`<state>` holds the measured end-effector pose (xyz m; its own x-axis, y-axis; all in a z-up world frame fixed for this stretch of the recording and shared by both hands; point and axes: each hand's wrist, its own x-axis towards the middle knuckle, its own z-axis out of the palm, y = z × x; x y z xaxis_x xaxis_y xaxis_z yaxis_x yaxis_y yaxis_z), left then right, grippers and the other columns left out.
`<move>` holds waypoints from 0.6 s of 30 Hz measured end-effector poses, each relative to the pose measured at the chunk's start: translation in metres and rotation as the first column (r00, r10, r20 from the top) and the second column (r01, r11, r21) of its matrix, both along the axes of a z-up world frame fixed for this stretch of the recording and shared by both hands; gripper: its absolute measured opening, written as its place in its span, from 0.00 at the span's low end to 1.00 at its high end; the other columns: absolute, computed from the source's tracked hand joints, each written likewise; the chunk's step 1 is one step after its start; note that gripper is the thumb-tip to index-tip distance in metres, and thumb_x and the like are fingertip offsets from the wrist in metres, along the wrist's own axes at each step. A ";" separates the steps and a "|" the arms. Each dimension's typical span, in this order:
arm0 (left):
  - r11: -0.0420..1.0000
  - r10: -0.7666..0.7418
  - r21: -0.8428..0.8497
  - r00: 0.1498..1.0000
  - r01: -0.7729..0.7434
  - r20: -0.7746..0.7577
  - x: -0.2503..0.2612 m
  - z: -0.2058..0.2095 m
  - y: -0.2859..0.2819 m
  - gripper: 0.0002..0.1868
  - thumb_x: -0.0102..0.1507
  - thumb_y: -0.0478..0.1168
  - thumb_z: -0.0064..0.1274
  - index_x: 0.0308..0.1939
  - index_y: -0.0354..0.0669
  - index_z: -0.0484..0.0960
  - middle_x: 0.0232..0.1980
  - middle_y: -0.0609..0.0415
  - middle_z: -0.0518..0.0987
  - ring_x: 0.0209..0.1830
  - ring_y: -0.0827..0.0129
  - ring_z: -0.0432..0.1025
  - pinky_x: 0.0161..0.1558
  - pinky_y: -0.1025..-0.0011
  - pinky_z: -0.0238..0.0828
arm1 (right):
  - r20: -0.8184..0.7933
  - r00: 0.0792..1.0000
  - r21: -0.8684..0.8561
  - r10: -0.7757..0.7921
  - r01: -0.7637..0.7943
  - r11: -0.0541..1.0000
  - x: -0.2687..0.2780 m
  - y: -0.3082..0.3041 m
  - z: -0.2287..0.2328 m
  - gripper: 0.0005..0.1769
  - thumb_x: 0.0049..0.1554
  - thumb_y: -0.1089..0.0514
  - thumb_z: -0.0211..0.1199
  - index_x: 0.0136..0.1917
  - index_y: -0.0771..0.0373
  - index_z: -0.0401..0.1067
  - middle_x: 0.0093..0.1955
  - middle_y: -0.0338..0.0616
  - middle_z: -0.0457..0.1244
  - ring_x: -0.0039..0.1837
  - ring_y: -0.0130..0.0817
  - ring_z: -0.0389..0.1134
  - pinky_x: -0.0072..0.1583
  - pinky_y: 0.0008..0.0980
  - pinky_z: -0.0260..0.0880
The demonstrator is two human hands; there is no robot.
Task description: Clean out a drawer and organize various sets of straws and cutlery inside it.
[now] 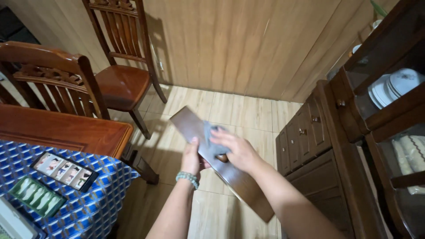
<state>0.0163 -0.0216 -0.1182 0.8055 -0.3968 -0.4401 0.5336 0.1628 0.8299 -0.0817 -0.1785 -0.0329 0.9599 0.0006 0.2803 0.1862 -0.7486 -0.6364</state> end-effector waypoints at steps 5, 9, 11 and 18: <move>0.990 0.140 0.012 0.990 -0.139 -0.031 0.002 -0.017 -0.001 0.24 0.69 0.59 0.42 0.49 0.42 0.76 0.33 0.44 0.81 0.21 0.66 0.76 0.23 0.67 0.78 | -0.078 0.991 -0.116 -0.111 0.101 0.988 -0.071 -0.002 -0.034 0.36 0.40 0.74 0.53 0.61 0.59 0.76 0.73 0.44 0.63 0.78 0.43 0.57 0.76 0.41 0.56; 0.975 0.224 0.009 0.973 -0.224 -0.048 0.004 -0.028 -0.016 0.25 0.69 0.59 0.41 0.52 0.41 0.73 0.33 0.47 0.80 0.23 0.66 0.75 0.24 0.65 0.80 | 0.006 1.000 -0.294 -0.008 0.009 0.956 -0.099 0.024 -0.055 0.36 0.37 0.72 0.59 0.61 0.62 0.74 0.73 0.48 0.61 0.79 0.48 0.53 0.76 0.54 0.47; 0.979 0.204 0.032 0.979 -0.203 -0.028 0.000 -0.029 -0.023 0.25 0.70 0.58 0.42 0.52 0.39 0.72 0.33 0.47 0.79 0.23 0.66 0.74 0.23 0.64 0.78 | 0.038 0.999 -0.278 -0.039 0.048 0.959 -0.092 0.029 -0.053 0.39 0.37 0.72 0.58 0.65 0.62 0.72 0.74 0.48 0.60 0.79 0.48 0.53 0.77 0.55 0.46; 0.993 0.096 -0.078 0.995 -0.093 0.041 -0.006 -0.017 -0.036 0.24 0.71 0.57 0.40 0.52 0.39 0.73 0.31 0.48 0.78 0.21 0.67 0.73 0.25 0.66 0.78 | 0.150 0.911 -0.215 -0.384 0.409 0.887 -0.118 -0.054 -0.080 0.38 0.41 0.69 0.61 0.68 0.62 0.69 0.70 0.51 0.63 0.75 0.49 0.61 0.75 0.48 0.53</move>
<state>0.0106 -0.0573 -0.1356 0.8592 -0.3488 -0.3743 0.4753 0.2738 0.8361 -0.2002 -0.2321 -0.1131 0.8607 -0.2965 0.4139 -0.1050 -0.8989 -0.4254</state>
